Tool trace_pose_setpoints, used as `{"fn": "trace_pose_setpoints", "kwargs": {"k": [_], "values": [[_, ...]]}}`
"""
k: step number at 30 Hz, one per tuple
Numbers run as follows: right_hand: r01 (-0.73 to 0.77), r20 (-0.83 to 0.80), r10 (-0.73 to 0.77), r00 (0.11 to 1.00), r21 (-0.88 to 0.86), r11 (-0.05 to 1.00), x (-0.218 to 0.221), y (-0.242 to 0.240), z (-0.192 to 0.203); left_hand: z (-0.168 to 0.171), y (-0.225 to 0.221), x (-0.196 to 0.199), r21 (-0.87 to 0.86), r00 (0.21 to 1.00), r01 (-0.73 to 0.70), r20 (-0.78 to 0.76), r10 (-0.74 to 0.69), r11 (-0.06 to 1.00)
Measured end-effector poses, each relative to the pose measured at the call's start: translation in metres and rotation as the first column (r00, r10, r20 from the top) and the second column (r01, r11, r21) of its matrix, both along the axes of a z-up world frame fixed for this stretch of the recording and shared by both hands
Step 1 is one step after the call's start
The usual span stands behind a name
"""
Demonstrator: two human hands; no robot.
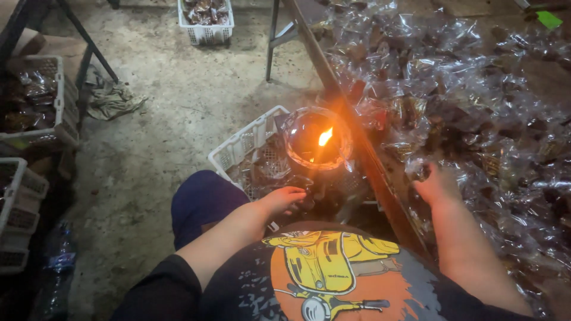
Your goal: Sealing plastic bags containing bread by twisting the top and passing it through a flame sealer.
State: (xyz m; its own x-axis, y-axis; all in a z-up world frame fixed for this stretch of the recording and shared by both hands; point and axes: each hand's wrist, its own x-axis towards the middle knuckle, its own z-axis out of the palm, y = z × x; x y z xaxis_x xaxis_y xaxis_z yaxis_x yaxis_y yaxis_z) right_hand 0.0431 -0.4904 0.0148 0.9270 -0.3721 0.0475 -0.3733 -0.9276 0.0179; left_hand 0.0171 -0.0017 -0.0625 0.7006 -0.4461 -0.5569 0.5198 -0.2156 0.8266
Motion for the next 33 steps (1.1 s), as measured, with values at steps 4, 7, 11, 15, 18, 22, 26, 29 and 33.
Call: {"fn": "trace_pose_setpoints", "kwargs": {"k": [4,7,11,15,18,22,26,29,33], "values": [[0.183,0.076,-0.191,0.979,0.102,0.978,-0.02,0.024,0.022,-0.009,-0.003,0.005,0.004,0.999,0.033,0.035,-0.033,0.999],[0.15,0.258,-0.161,0.953,0.062,0.987,-0.018,0.009,0.027,-0.01,-0.003,0.004,-0.006,0.998,0.054,0.033,-0.054,0.999],[-0.036,0.607,-0.09,0.789,0.193,0.98,-0.032,0.044,0.069,0.028,0.0,-0.007,-0.001,0.999,0.045,0.019,-0.045,0.999],[-0.351,0.774,-0.02,0.633,0.31,0.884,-0.043,0.108,0.101,0.069,0.0,-0.014,0.049,0.997,0.071,-0.025,-0.07,0.996],[-0.611,0.661,-0.098,0.744,0.733,0.301,-0.05,0.183,0.129,0.033,-0.004,-0.008,-0.258,0.987,-0.157,-0.003,0.162,0.953],[-0.356,0.354,-0.057,0.934,0.899,-0.254,-0.094,0.292,0.162,0.088,0.001,-0.029,-0.573,0.977,-0.206,-0.079,0.197,0.793],[0.104,-0.139,0.181,0.974,0.976,0.193,-0.098,0.308,0.13,0.042,-0.012,-0.012,-0.669,0.939,-0.33,-0.161,0.303,0.666],[-0.203,0.103,0.232,0.967,0.862,0.464,-0.069,0.266,0.043,0.133,0.008,-0.044,-0.599,0.904,-0.397,-0.123,0.409,0.695],[-0.42,0.297,0.311,0.903,0.768,0.484,-0.086,0.289,0.069,0.114,0.01,-0.042,-0.483,0.905,-0.372,0.003,0.426,0.793]]}}
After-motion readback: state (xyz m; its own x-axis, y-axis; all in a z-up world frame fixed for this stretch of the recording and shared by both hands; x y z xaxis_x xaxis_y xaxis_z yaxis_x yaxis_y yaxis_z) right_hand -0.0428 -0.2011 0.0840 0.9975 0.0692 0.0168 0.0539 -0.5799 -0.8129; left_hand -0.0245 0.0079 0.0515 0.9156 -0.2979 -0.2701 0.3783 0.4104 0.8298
